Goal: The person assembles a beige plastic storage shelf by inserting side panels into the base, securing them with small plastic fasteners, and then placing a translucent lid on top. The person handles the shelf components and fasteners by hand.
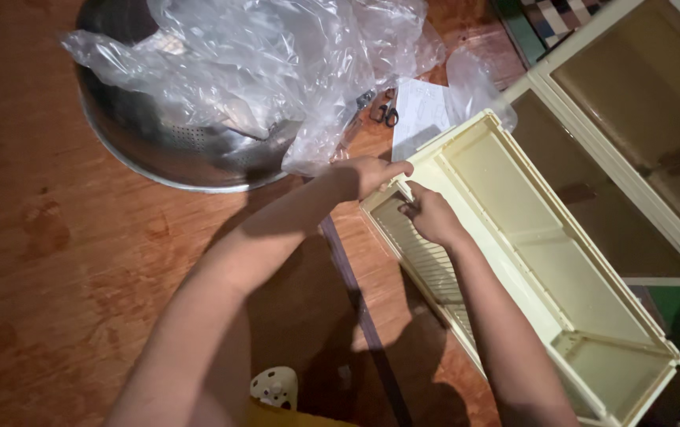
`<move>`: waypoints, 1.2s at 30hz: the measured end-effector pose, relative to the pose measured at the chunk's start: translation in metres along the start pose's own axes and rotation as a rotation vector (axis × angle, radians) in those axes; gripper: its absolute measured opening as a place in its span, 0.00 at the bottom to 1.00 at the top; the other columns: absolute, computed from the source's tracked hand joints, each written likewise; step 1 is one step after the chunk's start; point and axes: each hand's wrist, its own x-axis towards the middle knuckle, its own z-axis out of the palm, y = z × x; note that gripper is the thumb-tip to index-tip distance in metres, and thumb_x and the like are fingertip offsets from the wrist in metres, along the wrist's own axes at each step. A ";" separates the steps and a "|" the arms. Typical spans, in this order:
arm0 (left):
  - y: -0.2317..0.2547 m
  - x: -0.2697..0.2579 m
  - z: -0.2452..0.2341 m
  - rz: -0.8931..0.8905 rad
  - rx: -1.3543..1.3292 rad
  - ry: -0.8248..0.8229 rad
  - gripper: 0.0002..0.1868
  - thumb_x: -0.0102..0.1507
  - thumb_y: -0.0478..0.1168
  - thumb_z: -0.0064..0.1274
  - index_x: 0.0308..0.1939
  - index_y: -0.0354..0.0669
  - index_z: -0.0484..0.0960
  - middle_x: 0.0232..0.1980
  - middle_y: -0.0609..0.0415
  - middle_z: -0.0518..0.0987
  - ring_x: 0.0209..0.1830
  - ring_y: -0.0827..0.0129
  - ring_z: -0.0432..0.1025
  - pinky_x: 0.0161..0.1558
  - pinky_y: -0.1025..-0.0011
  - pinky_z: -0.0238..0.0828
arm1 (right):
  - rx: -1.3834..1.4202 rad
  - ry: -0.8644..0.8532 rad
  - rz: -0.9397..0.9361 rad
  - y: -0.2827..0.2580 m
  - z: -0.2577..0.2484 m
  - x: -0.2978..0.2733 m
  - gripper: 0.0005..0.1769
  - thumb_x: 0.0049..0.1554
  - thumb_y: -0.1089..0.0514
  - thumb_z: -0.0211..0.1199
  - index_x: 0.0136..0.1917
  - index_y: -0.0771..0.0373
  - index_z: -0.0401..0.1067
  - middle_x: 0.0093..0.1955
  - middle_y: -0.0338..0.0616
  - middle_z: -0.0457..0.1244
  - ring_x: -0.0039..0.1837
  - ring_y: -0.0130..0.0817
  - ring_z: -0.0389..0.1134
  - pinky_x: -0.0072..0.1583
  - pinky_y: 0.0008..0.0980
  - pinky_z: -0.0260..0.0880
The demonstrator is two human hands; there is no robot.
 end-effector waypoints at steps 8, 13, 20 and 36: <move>-0.001 0.000 0.010 -0.036 -0.002 0.004 0.27 0.70 0.40 0.33 0.73 0.72 0.59 0.43 0.46 0.81 0.49 0.52 0.78 0.53 0.57 0.72 | 0.008 0.030 0.045 -0.008 0.003 -0.001 0.26 0.57 0.59 0.64 0.68 0.62 0.67 0.44 0.60 0.69 0.48 0.53 0.71 0.53 0.47 0.69; -0.004 0.000 0.016 0.029 0.033 0.076 0.28 0.71 0.39 0.32 0.74 0.69 0.58 0.49 0.42 0.79 0.49 0.46 0.77 0.53 0.55 0.71 | -0.084 0.013 0.068 -0.007 0.008 -0.001 0.30 0.58 0.56 0.65 0.71 0.66 0.64 0.45 0.63 0.68 0.50 0.58 0.70 0.54 0.49 0.68; 0.003 0.002 0.011 -0.009 0.064 -0.030 0.27 0.71 0.38 0.32 0.75 0.66 0.57 0.49 0.39 0.80 0.50 0.45 0.77 0.53 0.54 0.72 | -0.122 0.006 0.036 -0.004 0.008 0.003 0.34 0.55 0.56 0.67 0.72 0.67 0.63 0.49 0.65 0.68 0.53 0.59 0.70 0.55 0.49 0.69; 0.004 -0.002 0.005 -0.082 0.059 -0.061 0.34 0.69 0.35 0.32 0.79 0.67 0.52 0.44 0.47 0.81 0.49 0.51 0.78 0.54 0.57 0.72 | 0.129 -0.146 0.182 -0.011 -0.002 0.001 0.21 0.55 0.64 0.63 0.62 0.62 0.71 0.52 0.53 0.70 0.57 0.43 0.69 0.62 0.41 0.66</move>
